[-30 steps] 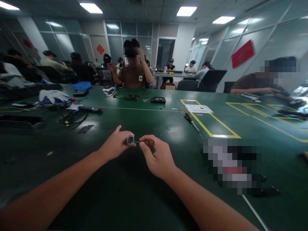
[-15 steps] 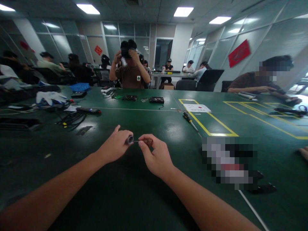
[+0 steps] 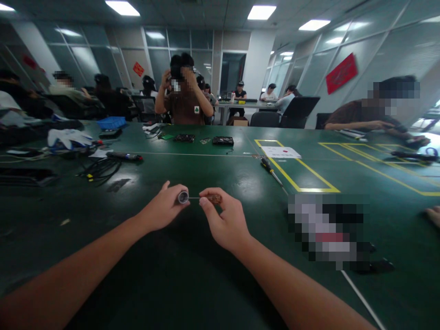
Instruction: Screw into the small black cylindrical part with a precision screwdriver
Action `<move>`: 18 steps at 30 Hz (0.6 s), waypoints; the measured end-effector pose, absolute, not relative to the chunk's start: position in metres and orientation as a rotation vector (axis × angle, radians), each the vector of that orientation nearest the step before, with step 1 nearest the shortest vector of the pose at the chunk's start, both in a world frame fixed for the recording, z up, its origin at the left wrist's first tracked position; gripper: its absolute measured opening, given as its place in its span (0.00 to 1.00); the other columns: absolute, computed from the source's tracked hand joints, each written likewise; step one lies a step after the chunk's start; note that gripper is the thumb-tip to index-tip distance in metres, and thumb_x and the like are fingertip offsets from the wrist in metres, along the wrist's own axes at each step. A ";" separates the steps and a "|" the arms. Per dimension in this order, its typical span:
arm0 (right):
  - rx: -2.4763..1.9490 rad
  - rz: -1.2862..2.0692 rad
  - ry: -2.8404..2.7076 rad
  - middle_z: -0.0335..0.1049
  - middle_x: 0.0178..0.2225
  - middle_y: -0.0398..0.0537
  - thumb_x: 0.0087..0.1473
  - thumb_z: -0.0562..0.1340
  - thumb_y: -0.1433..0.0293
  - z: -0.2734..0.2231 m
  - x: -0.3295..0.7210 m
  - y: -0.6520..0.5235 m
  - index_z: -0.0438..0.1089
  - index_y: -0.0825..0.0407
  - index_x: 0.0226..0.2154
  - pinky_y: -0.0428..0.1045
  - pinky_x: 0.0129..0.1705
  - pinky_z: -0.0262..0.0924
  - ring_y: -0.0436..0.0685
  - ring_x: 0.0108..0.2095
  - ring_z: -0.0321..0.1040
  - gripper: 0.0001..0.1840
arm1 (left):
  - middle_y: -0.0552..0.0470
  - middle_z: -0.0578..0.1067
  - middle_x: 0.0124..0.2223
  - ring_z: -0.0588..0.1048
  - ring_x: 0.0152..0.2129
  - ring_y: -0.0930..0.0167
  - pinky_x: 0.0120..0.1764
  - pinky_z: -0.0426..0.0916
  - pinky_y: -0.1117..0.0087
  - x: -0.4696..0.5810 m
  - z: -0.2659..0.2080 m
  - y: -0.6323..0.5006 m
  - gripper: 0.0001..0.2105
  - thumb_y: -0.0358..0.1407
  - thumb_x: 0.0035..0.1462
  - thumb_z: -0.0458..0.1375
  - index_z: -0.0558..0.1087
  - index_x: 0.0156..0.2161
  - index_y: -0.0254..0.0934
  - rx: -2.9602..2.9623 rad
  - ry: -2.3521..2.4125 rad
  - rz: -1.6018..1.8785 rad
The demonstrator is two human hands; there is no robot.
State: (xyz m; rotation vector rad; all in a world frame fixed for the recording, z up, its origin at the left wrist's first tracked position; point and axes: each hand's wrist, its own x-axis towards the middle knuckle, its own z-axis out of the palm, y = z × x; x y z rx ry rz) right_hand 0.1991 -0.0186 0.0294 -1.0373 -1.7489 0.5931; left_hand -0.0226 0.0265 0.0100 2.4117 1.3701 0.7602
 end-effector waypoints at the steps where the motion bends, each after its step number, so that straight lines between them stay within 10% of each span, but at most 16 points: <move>1: -1.030 0.609 -1.733 0.80 0.33 0.46 0.66 0.61 0.61 0.029 0.199 -0.019 0.75 0.48 0.43 0.52 0.38 0.69 0.57 0.34 0.78 0.11 | 0.55 0.76 0.40 0.75 0.43 0.65 0.67 0.42 0.33 -0.022 0.010 0.026 0.04 0.36 0.66 0.57 0.67 0.44 0.41 2.407 1.367 0.764; 18: -1.140 0.859 -1.520 0.82 0.31 0.51 0.56 0.68 0.58 0.031 0.194 -0.013 0.80 0.52 0.40 0.56 0.36 0.74 0.60 0.32 0.80 0.15 | 0.54 0.75 0.41 0.75 0.41 0.65 0.67 0.43 0.33 -0.024 0.009 0.027 0.04 0.36 0.66 0.56 0.67 0.44 0.40 2.416 1.427 0.874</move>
